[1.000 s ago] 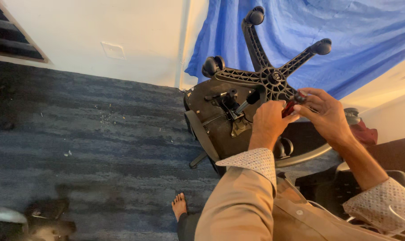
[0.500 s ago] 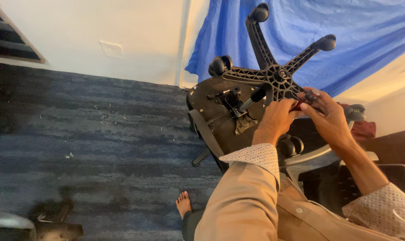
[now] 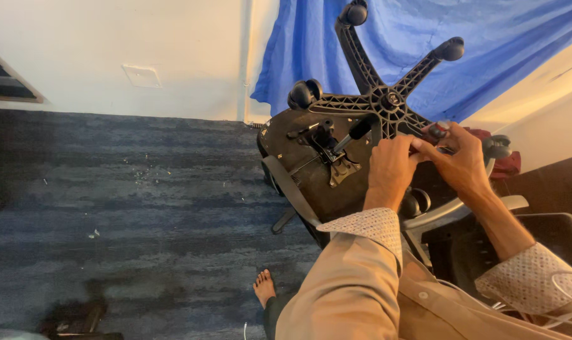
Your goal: The person uses a screwdriver to loosen and remove screws from the underside of an overturned office chair. The person works on the central mechanism connecting the seat to the base, removing fasteners one at a time.
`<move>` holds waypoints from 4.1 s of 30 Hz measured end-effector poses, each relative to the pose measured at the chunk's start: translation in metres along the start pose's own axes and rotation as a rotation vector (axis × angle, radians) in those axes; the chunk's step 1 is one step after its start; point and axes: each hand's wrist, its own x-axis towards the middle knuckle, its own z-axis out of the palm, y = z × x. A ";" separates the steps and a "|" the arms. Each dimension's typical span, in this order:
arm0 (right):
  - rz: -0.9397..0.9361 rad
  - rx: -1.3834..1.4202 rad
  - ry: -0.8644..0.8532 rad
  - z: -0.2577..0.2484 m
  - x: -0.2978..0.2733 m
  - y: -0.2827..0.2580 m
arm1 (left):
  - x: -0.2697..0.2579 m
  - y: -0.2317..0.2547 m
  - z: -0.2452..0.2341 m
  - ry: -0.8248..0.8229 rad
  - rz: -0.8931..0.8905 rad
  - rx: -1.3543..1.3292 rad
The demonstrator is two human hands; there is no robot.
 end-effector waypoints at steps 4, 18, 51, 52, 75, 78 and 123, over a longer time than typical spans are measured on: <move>0.045 0.434 -0.177 -0.010 -0.004 -0.007 | 0.007 -0.016 0.007 -0.104 0.031 -0.065; -0.069 0.120 0.012 0.002 0.019 0.027 | -0.002 0.010 0.004 -0.068 -0.178 0.003; -0.065 0.326 -0.080 -0.004 -0.012 -0.006 | 0.000 -0.002 0.000 -0.171 -0.064 -0.018; -0.048 0.282 -0.055 -0.002 -0.011 -0.004 | -0.002 0.002 -0.004 -0.145 -0.062 0.015; -0.092 0.078 0.000 -0.003 -0.001 0.004 | -0.006 0.014 -0.009 -0.074 -0.162 0.032; 0.023 -0.020 -0.016 -0.003 0.009 0.012 | -0.009 0.005 0.003 -0.038 -0.121 0.028; -0.017 0.476 -0.198 -0.019 -0.003 0.001 | -0.005 -0.005 -0.009 -0.161 -0.061 -0.073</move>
